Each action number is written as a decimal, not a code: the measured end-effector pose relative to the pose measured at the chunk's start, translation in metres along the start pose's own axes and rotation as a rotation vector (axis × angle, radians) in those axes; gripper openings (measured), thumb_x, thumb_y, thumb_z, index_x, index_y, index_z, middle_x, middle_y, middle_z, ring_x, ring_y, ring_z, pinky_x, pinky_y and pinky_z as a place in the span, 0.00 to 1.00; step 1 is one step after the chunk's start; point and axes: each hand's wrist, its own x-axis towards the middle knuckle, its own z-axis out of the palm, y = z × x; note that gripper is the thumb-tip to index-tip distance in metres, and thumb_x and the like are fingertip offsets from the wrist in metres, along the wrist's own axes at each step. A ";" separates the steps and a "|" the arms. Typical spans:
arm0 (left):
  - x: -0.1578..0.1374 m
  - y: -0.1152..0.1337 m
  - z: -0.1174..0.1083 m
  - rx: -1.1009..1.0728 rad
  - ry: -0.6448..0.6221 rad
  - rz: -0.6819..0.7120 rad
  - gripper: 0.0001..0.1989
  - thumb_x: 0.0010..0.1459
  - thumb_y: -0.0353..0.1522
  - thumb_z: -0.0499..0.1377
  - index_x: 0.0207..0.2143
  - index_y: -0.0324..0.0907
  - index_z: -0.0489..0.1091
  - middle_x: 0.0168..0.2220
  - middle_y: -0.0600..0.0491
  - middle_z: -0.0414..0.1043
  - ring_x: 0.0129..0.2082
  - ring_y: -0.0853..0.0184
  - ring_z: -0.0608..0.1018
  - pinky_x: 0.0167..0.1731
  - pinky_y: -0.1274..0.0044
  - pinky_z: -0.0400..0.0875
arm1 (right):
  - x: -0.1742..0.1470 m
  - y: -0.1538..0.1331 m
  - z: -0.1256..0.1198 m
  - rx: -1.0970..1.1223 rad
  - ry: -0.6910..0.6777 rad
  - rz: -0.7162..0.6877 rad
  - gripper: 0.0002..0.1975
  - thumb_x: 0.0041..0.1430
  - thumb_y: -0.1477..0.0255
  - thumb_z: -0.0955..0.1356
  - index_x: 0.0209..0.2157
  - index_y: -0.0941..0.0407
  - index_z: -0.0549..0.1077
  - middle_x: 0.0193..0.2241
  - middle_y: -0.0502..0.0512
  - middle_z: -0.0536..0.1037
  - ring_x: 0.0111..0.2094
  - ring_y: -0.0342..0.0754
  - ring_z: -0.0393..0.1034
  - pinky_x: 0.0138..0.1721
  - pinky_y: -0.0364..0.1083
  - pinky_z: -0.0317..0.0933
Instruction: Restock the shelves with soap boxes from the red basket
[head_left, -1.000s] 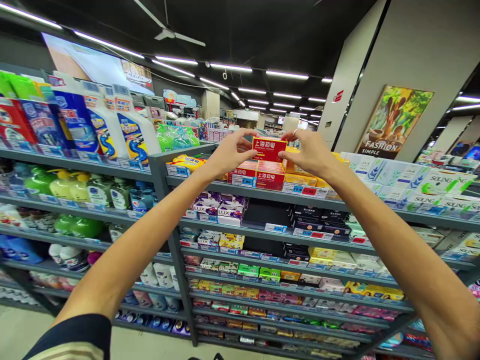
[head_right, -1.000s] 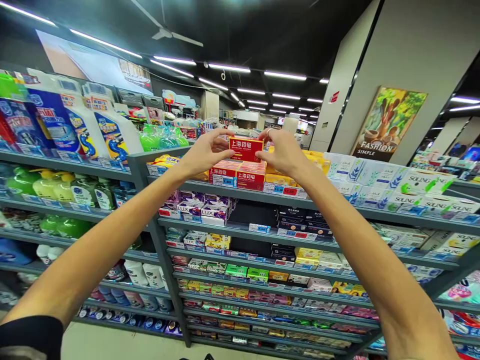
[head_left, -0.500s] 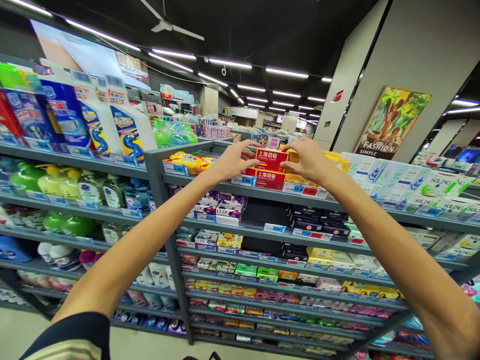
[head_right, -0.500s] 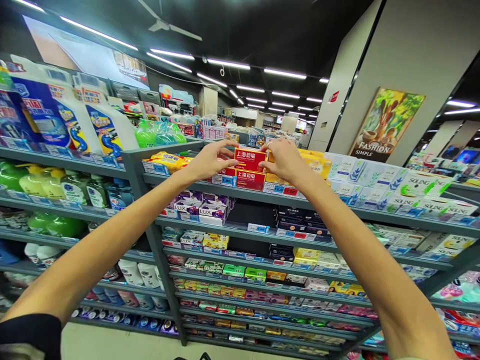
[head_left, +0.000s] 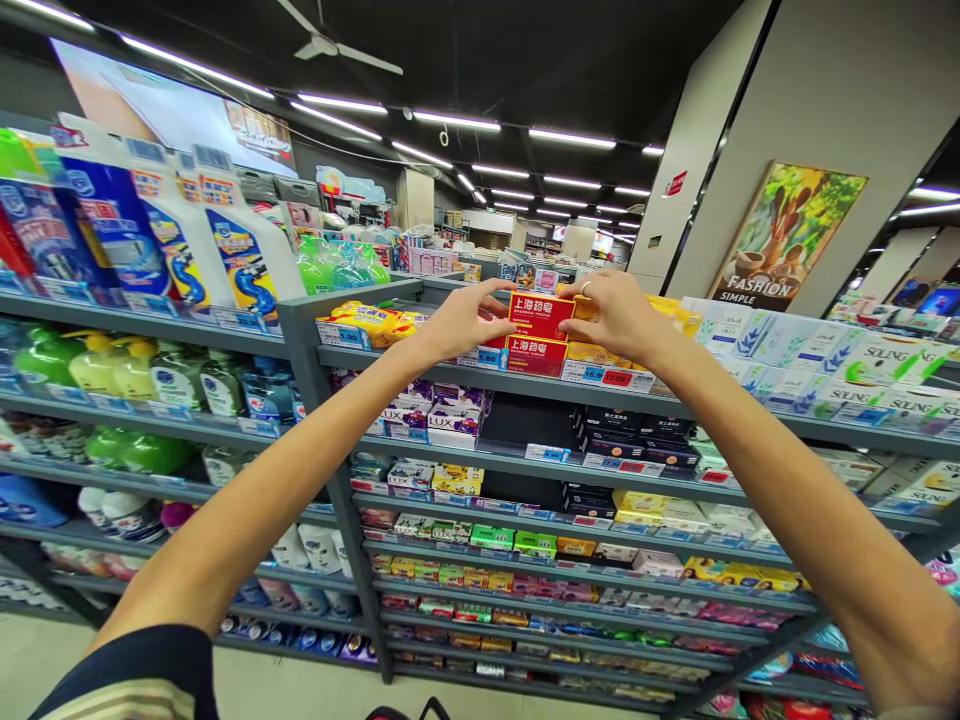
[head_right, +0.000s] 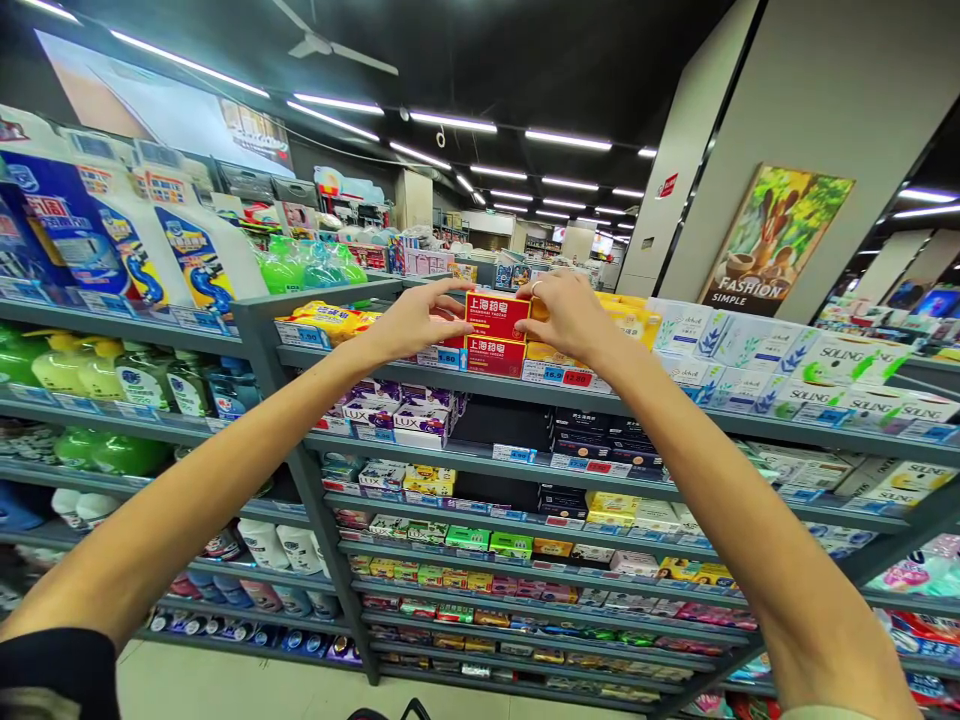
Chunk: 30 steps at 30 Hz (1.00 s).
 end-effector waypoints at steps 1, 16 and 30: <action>0.000 0.000 0.000 0.000 0.001 0.008 0.33 0.55 0.35 0.69 0.62 0.38 0.69 0.45 0.42 0.83 0.43 0.59 0.83 0.45 0.68 0.77 | 0.000 0.000 0.000 0.005 0.000 0.000 0.20 0.63 0.61 0.73 0.55 0.50 0.79 0.51 0.59 0.82 0.57 0.65 0.70 0.60 0.67 0.61; -0.002 -0.001 0.000 -0.032 -0.039 0.006 0.36 0.54 0.32 0.69 0.65 0.38 0.66 0.49 0.41 0.81 0.48 0.58 0.82 0.50 0.67 0.78 | -0.002 0.000 -0.003 -0.018 -0.015 -0.022 0.21 0.65 0.59 0.71 0.56 0.51 0.78 0.51 0.60 0.81 0.56 0.64 0.69 0.59 0.66 0.60; -0.005 -0.001 0.003 0.079 -0.013 0.053 0.37 0.55 0.32 0.68 0.67 0.36 0.64 0.49 0.40 0.82 0.48 0.58 0.82 0.51 0.67 0.76 | -0.014 -0.006 0.001 -0.076 -0.016 -0.061 0.30 0.63 0.61 0.72 0.65 0.51 0.70 0.59 0.61 0.77 0.62 0.66 0.64 0.63 0.68 0.56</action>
